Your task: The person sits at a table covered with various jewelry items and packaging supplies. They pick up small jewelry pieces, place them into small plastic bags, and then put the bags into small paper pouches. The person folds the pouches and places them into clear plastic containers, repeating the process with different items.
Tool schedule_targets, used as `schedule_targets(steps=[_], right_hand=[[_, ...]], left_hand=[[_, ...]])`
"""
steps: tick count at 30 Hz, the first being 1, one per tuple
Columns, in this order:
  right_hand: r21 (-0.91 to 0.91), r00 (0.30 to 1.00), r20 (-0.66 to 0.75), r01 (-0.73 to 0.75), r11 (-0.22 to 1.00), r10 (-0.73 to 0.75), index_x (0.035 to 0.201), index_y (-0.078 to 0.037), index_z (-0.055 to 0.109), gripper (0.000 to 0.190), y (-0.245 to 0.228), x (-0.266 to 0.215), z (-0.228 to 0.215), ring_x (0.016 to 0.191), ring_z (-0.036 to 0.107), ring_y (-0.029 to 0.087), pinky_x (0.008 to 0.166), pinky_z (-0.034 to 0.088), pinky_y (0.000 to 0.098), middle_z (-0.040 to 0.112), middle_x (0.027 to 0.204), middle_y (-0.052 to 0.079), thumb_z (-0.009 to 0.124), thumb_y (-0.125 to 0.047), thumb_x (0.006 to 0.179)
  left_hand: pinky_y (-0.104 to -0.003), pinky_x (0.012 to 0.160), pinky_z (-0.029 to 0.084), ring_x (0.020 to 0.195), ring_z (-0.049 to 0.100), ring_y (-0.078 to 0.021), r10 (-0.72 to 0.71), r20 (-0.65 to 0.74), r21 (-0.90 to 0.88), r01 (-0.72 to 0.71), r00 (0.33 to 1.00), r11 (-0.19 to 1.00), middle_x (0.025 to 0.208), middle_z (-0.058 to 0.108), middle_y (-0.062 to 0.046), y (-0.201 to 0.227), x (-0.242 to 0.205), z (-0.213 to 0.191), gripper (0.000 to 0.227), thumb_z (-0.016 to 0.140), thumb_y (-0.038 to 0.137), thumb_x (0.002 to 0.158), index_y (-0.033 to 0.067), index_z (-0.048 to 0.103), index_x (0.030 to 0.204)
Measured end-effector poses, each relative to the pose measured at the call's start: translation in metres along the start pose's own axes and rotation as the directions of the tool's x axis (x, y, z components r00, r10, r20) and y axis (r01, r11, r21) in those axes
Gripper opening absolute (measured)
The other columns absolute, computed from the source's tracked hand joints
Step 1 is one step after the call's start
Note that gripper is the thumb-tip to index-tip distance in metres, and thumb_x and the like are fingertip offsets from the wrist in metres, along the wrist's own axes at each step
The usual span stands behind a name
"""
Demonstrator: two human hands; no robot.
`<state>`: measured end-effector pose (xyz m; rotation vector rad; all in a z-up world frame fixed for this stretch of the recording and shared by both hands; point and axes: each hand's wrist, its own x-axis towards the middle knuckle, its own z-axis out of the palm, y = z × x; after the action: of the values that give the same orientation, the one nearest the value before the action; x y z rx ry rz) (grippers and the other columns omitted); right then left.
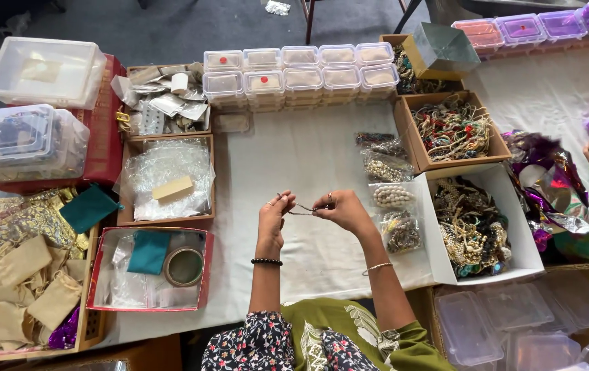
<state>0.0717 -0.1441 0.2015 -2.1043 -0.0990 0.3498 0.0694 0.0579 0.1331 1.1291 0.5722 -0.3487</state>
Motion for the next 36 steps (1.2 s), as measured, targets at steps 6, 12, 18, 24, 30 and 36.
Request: schedule_targets(steps=[6,12,18,24,30,36], right_hand=[[0.019,1.000,0.003,0.024,1.000,-0.024,0.095,-0.007,0.082,0.018,-0.005,-0.002,-0.002,0.076,0.072,0.013,0.070,0.058,0.0297,0.078,0.086,0.006,0.084,-0.012,0.078],[-0.045,0.950,-0.259,0.170,0.984,-0.176,0.095,-0.011,0.083,0.014,0.006,0.008,-0.002,0.076,0.073,0.013,0.070,0.059,0.0299,0.078,0.088,0.004,0.081,-0.011,0.081],[-0.023,0.914,-0.403,-0.052,0.998,0.038,0.096,-0.014,0.082,0.015,0.085,0.022,0.023,0.075,0.075,0.017,0.070,0.059,0.0300,0.079,0.086,0.005,0.083,-0.018,0.082],[-0.315,0.871,-0.317,0.278,0.908,-0.376,0.092,-0.016,0.081,0.012,0.043,0.002,0.027,0.088,0.073,0.020,0.083,0.053,0.0380,0.077,0.090,0.001,0.081,-0.015,0.080],[-0.543,0.777,-0.379,0.254,0.801,-0.503,0.092,-0.019,0.079,0.010,0.018,0.002,0.014,0.094,0.069,0.020,0.091,0.045,0.0410,0.077,0.090,-0.001,0.077,-0.013,0.084],[-0.038,0.934,-0.354,-0.074,0.997,0.056,0.092,-0.015,0.081,0.011,0.064,0.012,0.041,0.086,0.072,0.023,0.078,0.052,0.0383,0.079,0.089,0.004,0.079,-0.023,0.085]], left_hand=[[-0.032,0.105,0.035,0.120,0.058,-0.0132,0.054,0.187,0.114,-0.076,0.981,0.991,0.116,0.078,-0.002,-0.010,0.012,-0.002,0.046,0.049,0.038,0.096,0.0082,0.069,0.123],[-0.035,0.093,0.037,0.097,0.053,-0.0154,-0.219,0.378,0.241,0.132,0.900,0.961,0.109,0.077,-0.005,0.025,-0.028,0.009,0.054,0.038,0.041,0.096,0.0060,0.077,0.110],[-0.024,0.063,0.045,0.072,0.053,-0.0087,-0.124,0.617,-0.111,0.241,0.777,0.964,0.106,0.072,-0.008,0.019,-0.010,-0.007,0.052,0.044,0.041,0.105,-0.0005,0.072,0.119],[-0.021,0.058,0.046,0.067,0.052,-0.0068,-0.120,0.402,-0.270,0.243,0.908,0.932,0.116,0.076,0.000,0.041,-0.036,0.017,0.053,0.038,0.044,0.100,0.0078,0.067,0.126],[-0.019,0.053,0.044,0.063,0.049,-0.0054,-0.288,0.428,0.055,0.294,0.856,0.954,0.098,0.071,0.002,-0.018,0.011,-0.002,0.064,0.036,0.056,0.105,0.0037,0.071,0.118],[-0.020,0.057,0.045,0.070,0.058,-0.0078,-0.130,0.659,-0.266,0.391,0.741,0.881,0.101,0.070,0.002,0.001,-0.002,0.005,0.054,0.041,0.051,0.112,0.0039,0.067,0.117]])
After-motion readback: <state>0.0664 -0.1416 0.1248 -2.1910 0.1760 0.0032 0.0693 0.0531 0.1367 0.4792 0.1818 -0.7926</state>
